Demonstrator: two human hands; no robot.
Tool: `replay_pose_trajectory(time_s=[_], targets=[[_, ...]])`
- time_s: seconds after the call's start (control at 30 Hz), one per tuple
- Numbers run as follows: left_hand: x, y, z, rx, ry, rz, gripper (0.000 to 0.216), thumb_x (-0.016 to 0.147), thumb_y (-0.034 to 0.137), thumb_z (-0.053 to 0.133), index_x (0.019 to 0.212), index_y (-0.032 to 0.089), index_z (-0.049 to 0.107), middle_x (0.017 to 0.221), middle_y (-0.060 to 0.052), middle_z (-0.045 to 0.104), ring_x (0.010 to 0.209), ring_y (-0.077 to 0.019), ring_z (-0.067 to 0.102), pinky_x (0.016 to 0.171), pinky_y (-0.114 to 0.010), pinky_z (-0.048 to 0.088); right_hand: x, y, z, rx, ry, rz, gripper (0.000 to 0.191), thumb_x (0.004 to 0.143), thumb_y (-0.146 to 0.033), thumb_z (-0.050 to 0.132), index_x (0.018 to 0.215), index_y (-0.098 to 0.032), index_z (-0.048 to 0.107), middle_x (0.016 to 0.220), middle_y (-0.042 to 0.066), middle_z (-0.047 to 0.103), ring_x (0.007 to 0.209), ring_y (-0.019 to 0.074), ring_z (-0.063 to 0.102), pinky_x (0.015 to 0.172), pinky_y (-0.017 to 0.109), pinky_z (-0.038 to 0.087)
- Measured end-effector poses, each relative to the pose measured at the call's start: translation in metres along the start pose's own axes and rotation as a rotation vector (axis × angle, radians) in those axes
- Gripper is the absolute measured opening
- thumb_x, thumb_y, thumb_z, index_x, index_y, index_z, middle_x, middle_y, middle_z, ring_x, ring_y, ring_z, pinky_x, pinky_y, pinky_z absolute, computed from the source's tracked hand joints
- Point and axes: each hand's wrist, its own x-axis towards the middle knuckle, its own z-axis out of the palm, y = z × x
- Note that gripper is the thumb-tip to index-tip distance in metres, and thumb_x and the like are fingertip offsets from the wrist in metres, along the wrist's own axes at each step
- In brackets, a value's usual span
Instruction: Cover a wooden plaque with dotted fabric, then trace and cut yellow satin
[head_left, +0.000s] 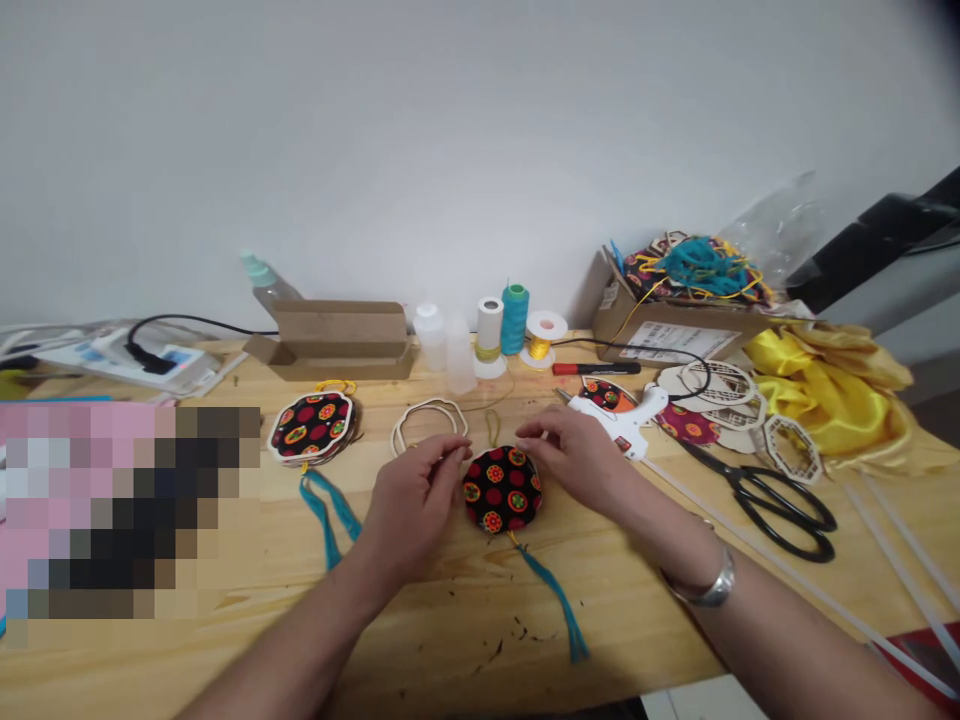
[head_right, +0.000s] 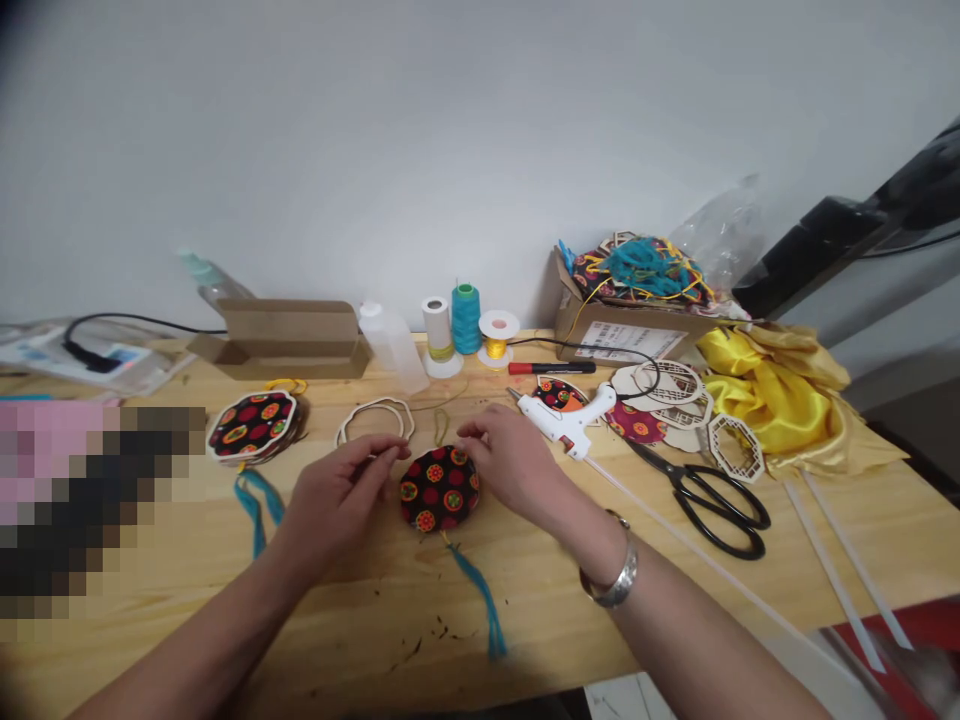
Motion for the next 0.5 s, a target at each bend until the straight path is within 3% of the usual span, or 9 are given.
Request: replay_pose_trajectory(time_s=[0.13, 0.3, 0.5], targets=[[-0.001, -0.003, 0.000, -0.006, 0.029, 0.036, 0.026, 0.090, 0.031, 0.046, 0.102, 0.020, 0.065, 0.090, -0.004, 0.073, 0.076, -0.0171, 0.066, 0.070, -0.028, 0.050, 0.008, -0.009, -0.013, -0.089, -0.053, -0.051, 0.011, 0.079, -0.014, 0.061, 0.076, -0.020, 0.070, 0.077, 0.003, 0.067, 0.073, 0.0169, 0.058, 0.066, 0.029, 0.040], [-0.002, -0.005, 0.000, -0.002, 0.033, 0.104, 0.025, 0.090, 0.029, 0.046, 0.101, 0.020, 0.066, 0.098, -0.005, 0.072, 0.092, -0.0191, 0.065, 0.081, -0.031, 0.049, 0.010, -0.004, -0.001, -0.095, -0.045, -0.058, 0.010, 0.081, -0.015, 0.060, 0.077, -0.019, 0.069, 0.077, 0.003, 0.066, 0.074, 0.0165, 0.058, 0.066, 0.028, 0.040], [-0.002, -0.005, 0.004, -0.056, 0.002, -0.012, 0.031, 0.092, 0.033, 0.042, 0.113, 0.019, 0.060, 0.096, -0.006, 0.070, 0.074, -0.0168, 0.065, 0.070, -0.030, 0.051, 0.006, 0.005, 0.013, -0.059, -0.061, -0.078, 0.012, 0.085, -0.017, 0.058, 0.085, -0.019, 0.070, 0.084, 0.004, 0.064, 0.079, 0.0163, 0.059, 0.072, 0.029, 0.043]])
